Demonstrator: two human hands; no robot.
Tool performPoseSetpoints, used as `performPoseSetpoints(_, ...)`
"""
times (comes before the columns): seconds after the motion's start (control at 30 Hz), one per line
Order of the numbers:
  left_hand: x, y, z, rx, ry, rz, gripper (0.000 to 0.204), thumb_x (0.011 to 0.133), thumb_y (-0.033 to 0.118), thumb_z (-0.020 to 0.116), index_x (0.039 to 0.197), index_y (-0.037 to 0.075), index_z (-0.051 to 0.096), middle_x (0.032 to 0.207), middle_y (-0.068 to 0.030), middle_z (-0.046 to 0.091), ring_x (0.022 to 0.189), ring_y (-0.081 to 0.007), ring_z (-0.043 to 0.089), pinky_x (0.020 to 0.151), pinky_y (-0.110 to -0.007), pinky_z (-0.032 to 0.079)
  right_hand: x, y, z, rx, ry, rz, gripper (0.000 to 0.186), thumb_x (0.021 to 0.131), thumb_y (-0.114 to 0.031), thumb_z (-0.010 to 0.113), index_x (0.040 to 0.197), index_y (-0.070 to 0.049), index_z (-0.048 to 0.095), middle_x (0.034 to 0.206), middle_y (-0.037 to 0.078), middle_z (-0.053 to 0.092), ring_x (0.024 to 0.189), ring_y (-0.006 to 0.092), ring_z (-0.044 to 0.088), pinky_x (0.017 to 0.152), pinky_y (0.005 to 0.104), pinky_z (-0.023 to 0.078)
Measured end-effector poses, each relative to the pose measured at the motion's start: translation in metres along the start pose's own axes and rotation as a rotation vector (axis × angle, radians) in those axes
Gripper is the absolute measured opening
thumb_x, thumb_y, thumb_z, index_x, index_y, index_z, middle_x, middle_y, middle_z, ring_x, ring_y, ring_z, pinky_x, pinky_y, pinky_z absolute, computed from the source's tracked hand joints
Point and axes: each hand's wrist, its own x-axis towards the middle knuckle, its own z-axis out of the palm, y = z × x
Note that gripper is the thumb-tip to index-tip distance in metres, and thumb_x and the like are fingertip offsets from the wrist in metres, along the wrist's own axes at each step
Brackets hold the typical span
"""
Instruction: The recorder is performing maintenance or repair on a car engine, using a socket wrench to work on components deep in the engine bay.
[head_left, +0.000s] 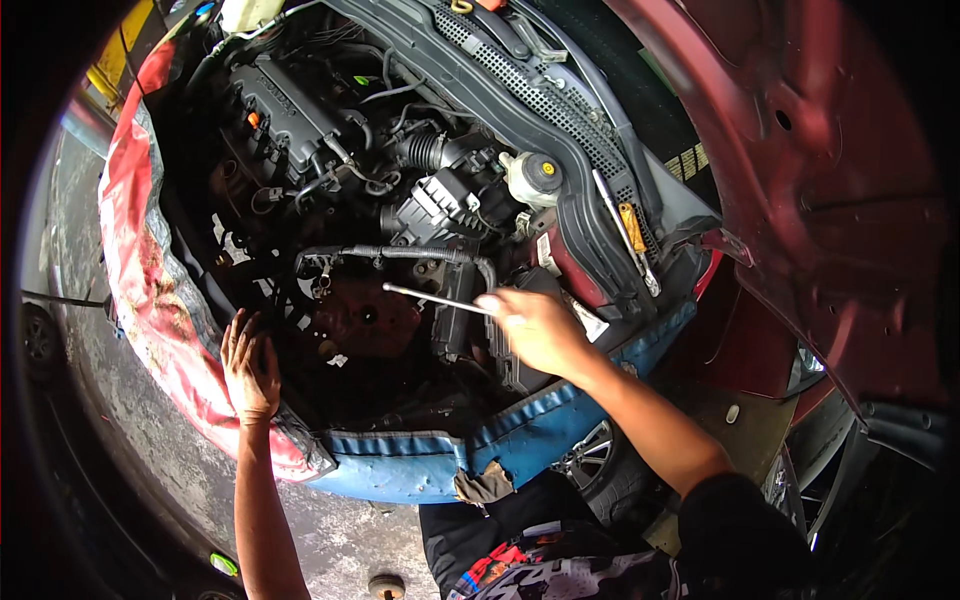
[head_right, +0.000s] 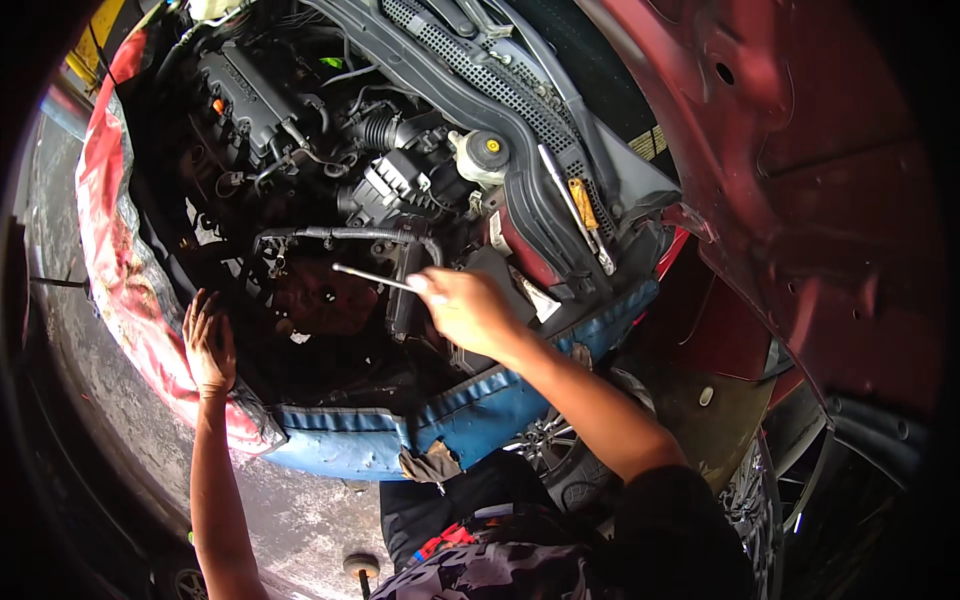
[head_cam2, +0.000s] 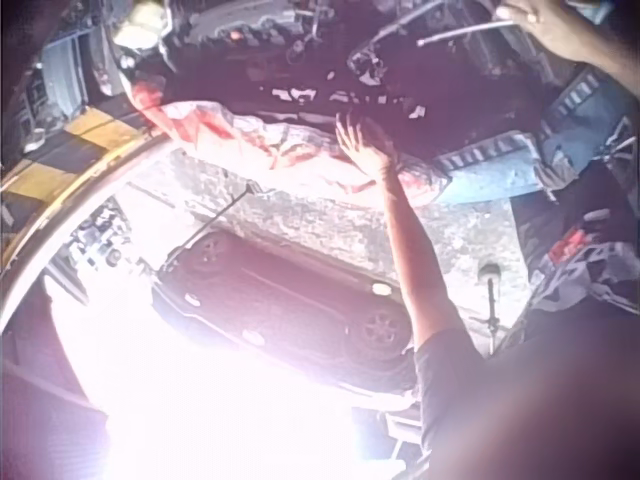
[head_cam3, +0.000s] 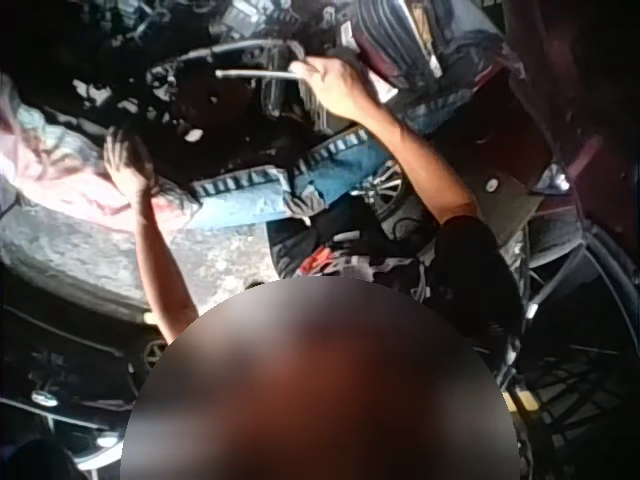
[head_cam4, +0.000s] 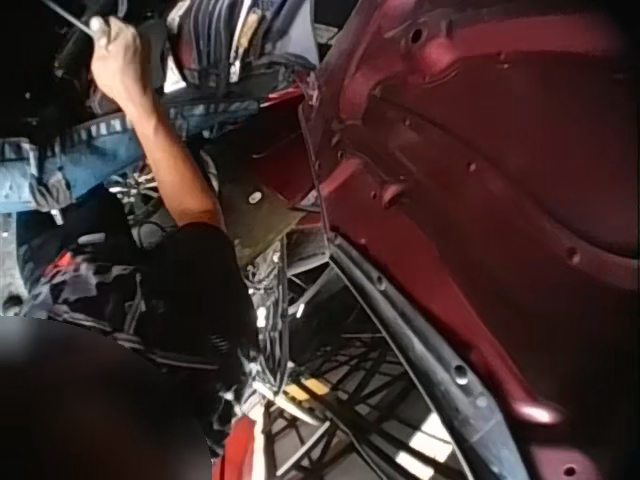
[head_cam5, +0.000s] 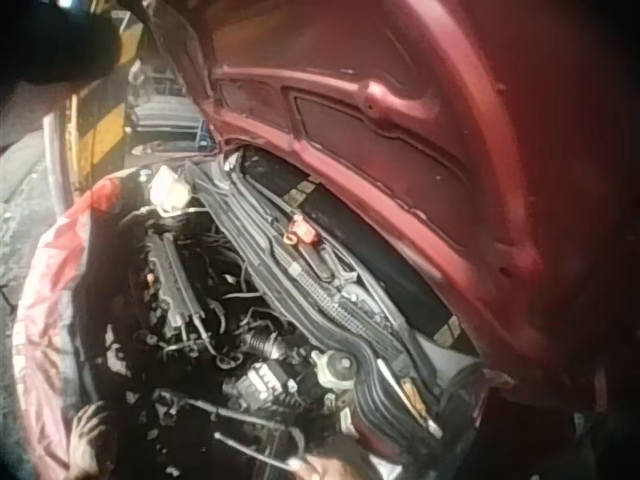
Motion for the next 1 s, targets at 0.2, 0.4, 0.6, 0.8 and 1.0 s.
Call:
performPoseSetpoints(0.2, -0.002, 0.003, 0.001, 0.024, -0.001, 0.01, 0.022, 0.092, 0.006, 0.052, 0.109, 0.001, 0.064, 0.128, -0.0106, 0.06, 0.13, -0.0318, 0.047, 0.112, -0.047, 0.033, -0.112, 0.053, -0.081, 0.553, 0.468, 0.064, 0.03, 0.104, -0.02, 0.045, 0.116, 0.001, 0.064, 0.078, -0.002, 0.053, 0.068, 0.0066, 0.045, 0.061, 0.0221, 0.038)
performPoseSetpoints(0.4, -0.004, -0.001, 0.005, -0.032, 0.019, -0.021, 0.021, 0.091, 0.004, 0.052, 0.108, 0.0, 0.064, 0.128, -0.0113, 0.06, 0.13, -0.0329, 0.047, 0.112, -0.048, 0.032, -0.113, 0.12, -0.124, 0.299, 0.84, 0.107, 0.033, 0.103, -0.023, 0.047, 0.12, 0.001, 0.063, 0.076, -0.002, 0.05, 0.069, 0.0068, 0.044, 0.064, 0.0214, 0.038)
performPoseSetpoints(0.6, -0.003, 0.002, 0.003, 0.016, -0.005, -0.023, 0.021, 0.09, 0.005, 0.053, 0.107, 0.0, 0.064, 0.128, -0.011, 0.061, 0.13, -0.0322, 0.047, 0.112, -0.048, 0.032, -0.083, 0.16, -0.134, 0.132, 0.864, 0.129, 0.029, 0.102, -0.019, 0.048, 0.119, -0.002, 0.064, 0.078, 0.0, 0.054, 0.073, 0.0089, 0.048, 0.069, 0.0247, 0.043)
performPoseSetpoints(0.8, -0.002, 0.005, 0.001, 0.002, 0.01, -0.032, 0.02, 0.088, 0.005, 0.056, 0.105, 0.001, 0.065, 0.126, -0.0109, 0.062, 0.13, -0.0316, 0.048, 0.112, -0.048, 0.032, -0.073, 0.174, -0.141, -0.497, 0.81, 0.01, 0.027, 0.096, -0.014, 0.053, 0.119, -0.006, 0.065, 0.092, 0.011, 0.062, 0.091, 0.0285, 0.056, 0.086, 0.0392, 0.044)
performPoseSetpoints(1.0, 0.001, 0.007, 0.0, -0.025, 0.019, -0.044, 0.018, 0.087, 0.004, 0.056, 0.102, 0.001, 0.065, 0.125, -0.0113, 0.062, 0.13, -0.0325, 0.048, 0.111, -0.048, 0.032, -0.08, 0.188, -0.138, -0.675, 0.716, 0.119, 0.034, 0.092, -0.017, 0.057, 0.124, -0.007, 0.061, 0.098, 0.013, 0.058, 0.097, 0.0326, 0.053, 0.091, 0.0441, 0.04)
